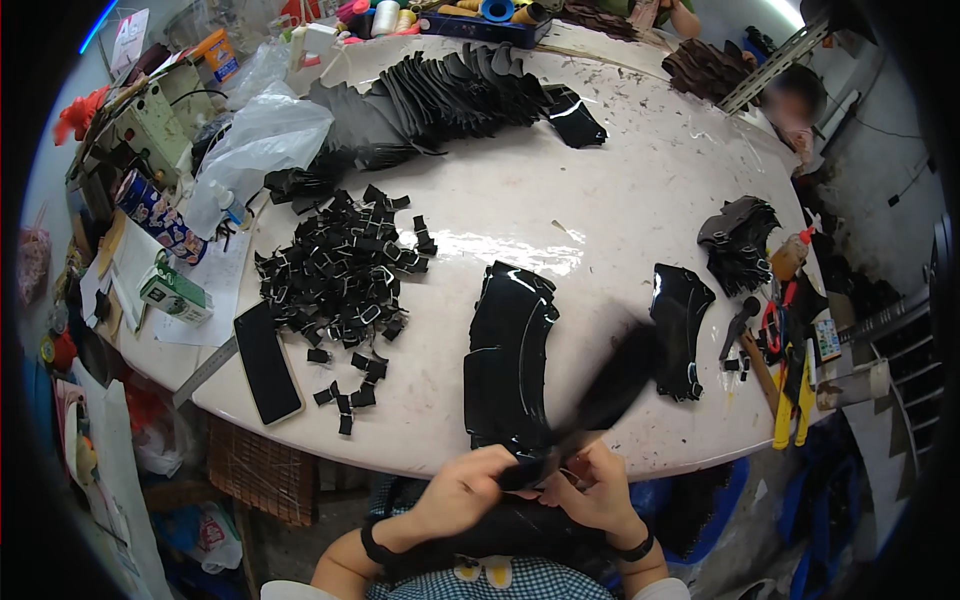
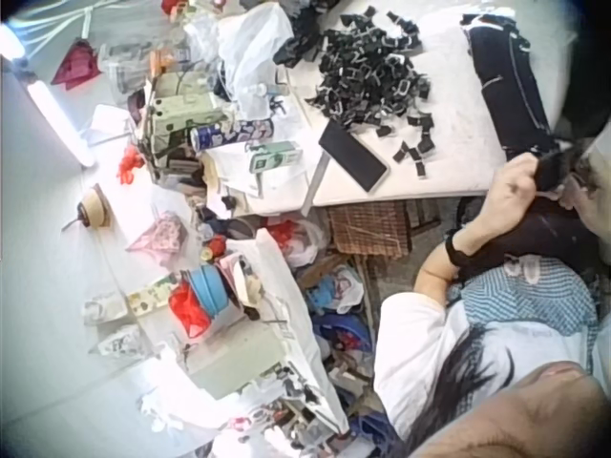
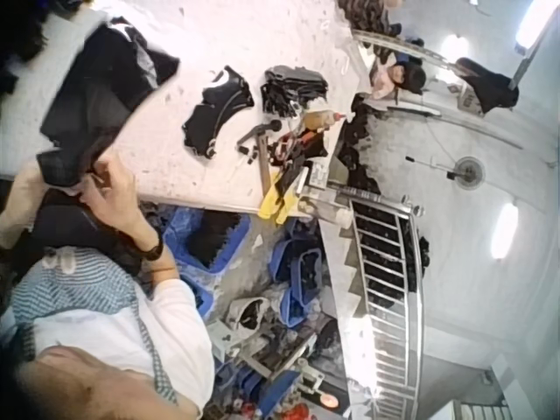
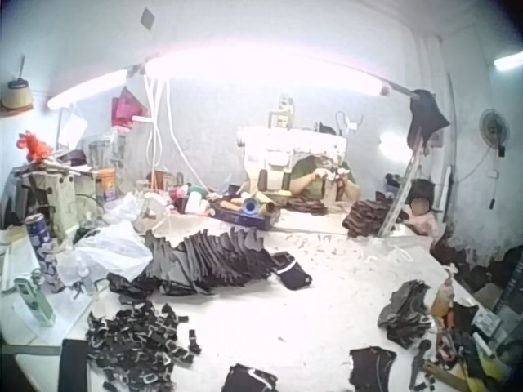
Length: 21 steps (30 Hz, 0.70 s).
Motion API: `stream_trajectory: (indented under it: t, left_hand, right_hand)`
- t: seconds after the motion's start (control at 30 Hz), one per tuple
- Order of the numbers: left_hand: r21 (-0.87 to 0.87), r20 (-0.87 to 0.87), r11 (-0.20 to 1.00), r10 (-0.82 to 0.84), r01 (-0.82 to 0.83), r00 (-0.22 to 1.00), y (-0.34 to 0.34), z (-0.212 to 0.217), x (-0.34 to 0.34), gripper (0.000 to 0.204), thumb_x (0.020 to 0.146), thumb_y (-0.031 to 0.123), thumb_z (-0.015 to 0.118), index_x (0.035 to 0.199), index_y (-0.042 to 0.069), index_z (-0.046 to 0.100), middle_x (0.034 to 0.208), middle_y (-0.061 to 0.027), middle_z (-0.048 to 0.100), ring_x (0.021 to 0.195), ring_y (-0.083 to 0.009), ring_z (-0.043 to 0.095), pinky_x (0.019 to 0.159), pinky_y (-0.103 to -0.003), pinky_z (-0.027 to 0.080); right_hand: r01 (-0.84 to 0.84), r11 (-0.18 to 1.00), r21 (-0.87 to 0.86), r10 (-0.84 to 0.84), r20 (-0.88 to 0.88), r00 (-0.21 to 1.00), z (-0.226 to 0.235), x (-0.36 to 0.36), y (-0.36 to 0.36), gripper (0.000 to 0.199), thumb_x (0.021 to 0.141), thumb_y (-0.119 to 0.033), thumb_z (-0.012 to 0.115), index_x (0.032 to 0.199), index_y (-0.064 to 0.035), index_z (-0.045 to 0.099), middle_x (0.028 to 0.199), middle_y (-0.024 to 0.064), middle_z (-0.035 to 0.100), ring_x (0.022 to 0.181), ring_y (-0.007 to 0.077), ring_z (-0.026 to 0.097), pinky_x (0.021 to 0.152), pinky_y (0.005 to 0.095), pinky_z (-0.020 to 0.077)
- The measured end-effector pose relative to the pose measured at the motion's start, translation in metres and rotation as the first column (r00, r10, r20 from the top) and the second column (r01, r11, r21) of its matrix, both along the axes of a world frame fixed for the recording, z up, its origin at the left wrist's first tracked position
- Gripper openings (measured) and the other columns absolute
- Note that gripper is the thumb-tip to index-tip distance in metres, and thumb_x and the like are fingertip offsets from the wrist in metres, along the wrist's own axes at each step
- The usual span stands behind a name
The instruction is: The recorder is inspecting and sorting black shoe upper components at a workstation.
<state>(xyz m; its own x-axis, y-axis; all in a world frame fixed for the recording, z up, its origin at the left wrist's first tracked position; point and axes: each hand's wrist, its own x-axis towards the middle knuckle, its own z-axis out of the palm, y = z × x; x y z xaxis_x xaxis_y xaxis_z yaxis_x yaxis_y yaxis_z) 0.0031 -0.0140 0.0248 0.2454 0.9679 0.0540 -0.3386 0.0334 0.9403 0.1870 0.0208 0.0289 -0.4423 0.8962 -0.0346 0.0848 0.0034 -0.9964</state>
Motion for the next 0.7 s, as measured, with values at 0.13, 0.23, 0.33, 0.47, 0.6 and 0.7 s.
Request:
stream_trajectory:
  t: [0.13, 0.23, 0.33, 0.47, 0.6, 0.7]
  left_hand:
    - [-0.339, 0.084, 0.936, -0.07, 0.095, 0.994, 0.01, -0.007, -0.006, 0.031, 0.086, 0.016, 0.054, 0.109, -0.004, 0.053, 0.102, -0.0093, 0.059, 0.094, -0.0154, 0.057, 0.082, -0.028, 0.046]
    - [-0.043, -0.167, 0.999, -0.017, 0.01, 0.986, 0.011, -0.006, -0.006, 0.032, 0.08, 0.009, 0.061, 0.109, -0.001, 0.055, 0.104, -0.0086, 0.059, 0.094, -0.0151, 0.057, 0.081, -0.028, 0.046]
    - [0.058, -0.184, 0.998, 0.027, -0.016, 0.983, 0.011, -0.005, -0.006, 0.035, 0.075, 0.004, 0.064, 0.109, 0.001, 0.055, 0.104, -0.0084, 0.06, 0.093, -0.0153, 0.058, 0.08, -0.027, 0.046]
    - [0.128, -0.296, 0.991, 0.086, -0.05, 0.951, 0.009, -0.006, -0.005, 0.036, 0.074, 0.003, 0.064, 0.108, 0.002, 0.056, 0.102, -0.0092, 0.06, 0.091, -0.0165, 0.059, 0.079, -0.027, 0.046]
    - [0.178, -0.329, 0.981, 0.132, -0.076, 0.935, 0.004, -0.007, -0.002, 0.037, 0.071, 0.0, 0.064, 0.107, 0.003, 0.057, 0.101, -0.009, 0.061, 0.09, -0.0189, 0.06, 0.078, -0.029, 0.047]
    - [0.36, -0.574, 0.933, 0.229, -0.009, 0.786, 0.001, -0.005, -0.001, 0.037, 0.069, -0.002, 0.064, 0.105, 0.004, 0.058, 0.099, -0.0086, 0.061, 0.09, -0.0206, 0.06, 0.079, -0.029, 0.046]
  right_hand:
    - [-0.08, 0.992, -0.098, 0.078, -0.021, 0.997, 0.004, -0.002, -0.006, 0.021, 0.077, 0.009, 0.054, 0.093, 0.003, 0.041, 0.075, 0.0117, 0.058, 0.061, 0.0131, 0.061, 0.051, 0.0226, 0.0521]
    - [-0.064, 0.988, -0.141, 0.056, -0.063, 0.996, 0.003, -0.003, -0.008, 0.022, 0.078, 0.004, 0.058, 0.097, 0.0038, 0.045, 0.074, 0.0081, 0.06, 0.064, 0.0118, 0.063, 0.055, 0.0207, 0.0501]
    - [-0.081, 0.978, -0.193, 0.059, -0.119, 0.991, 0.002, -0.005, -0.009, 0.023, 0.079, 0.005, 0.057, 0.099, 0.0041, 0.044, 0.074, 0.0087, 0.06, 0.065, 0.0132, 0.063, 0.056, 0.0222, 0.0513]
    - [-0.113, 0.968, -0.225, 0.086, -0.128, 0.988, 0.0, -0.005, -0.008, 0.021, 0.08, 0.005, 0.056, 0.098, 0.0043, 0.044, 0.075, 0.0097, 0.06, 0.066, 0.0144, 0.063, 0.056, 0.0227, 0.0516]
    - [-0.094, 0.969, -0.228, 0.068, -0.116, 0.991, -0.001, -0.005, -0.008, 0.021, 0.08, 0.005, 0.057, 0.096, 0.0038, 0.043, 0.074, 0.0103, 0.06, 0.064, 0.0143, 0.063, 0.055, 0.0222, 0.0509]
    - [-0.051, 0.971, -0.232, 0.025, -0.114, 0.993, -0.001, -0.006, -0.008, 0.021, 0.079, 0.005, 0.057, 0.094, 0.0033, 0.043, 0.073, 0.0102, 0.06, 0.062, 0.0135, 0.063, 0.053, 0.0212, 0.0499]
